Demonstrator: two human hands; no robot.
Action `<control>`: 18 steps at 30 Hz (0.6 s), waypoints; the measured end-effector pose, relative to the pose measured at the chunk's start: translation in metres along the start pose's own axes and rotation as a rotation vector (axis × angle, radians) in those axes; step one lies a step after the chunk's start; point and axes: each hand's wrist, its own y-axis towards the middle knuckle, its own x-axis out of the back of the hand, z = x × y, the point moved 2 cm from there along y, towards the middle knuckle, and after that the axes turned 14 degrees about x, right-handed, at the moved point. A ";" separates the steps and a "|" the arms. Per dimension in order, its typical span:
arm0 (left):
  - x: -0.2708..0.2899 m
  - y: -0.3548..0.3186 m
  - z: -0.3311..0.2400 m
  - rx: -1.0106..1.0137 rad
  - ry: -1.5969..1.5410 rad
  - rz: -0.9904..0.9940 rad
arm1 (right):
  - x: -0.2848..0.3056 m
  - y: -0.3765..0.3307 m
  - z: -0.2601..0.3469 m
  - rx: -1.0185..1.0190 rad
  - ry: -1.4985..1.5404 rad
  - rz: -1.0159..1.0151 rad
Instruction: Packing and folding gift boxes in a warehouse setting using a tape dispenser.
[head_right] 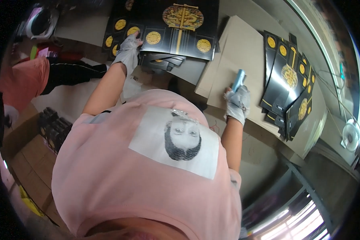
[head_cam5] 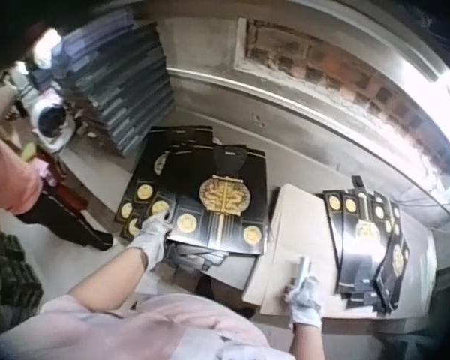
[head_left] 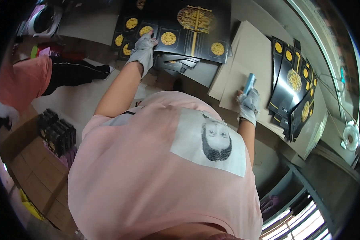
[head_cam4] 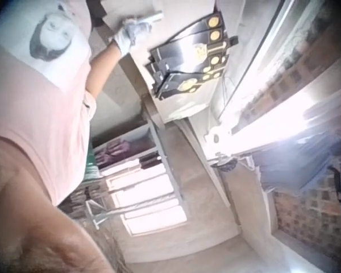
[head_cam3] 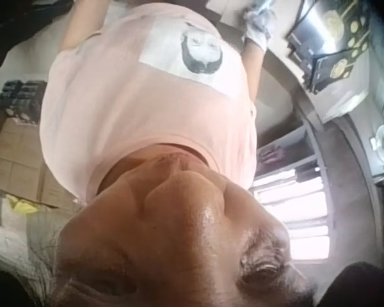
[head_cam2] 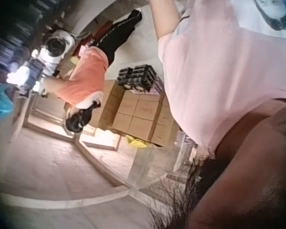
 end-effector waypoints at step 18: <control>0.050 0.035 0.078 -0.500 -0.367 -0.075 | -0.113 0.036 0.193 -0.391 1.046 0.458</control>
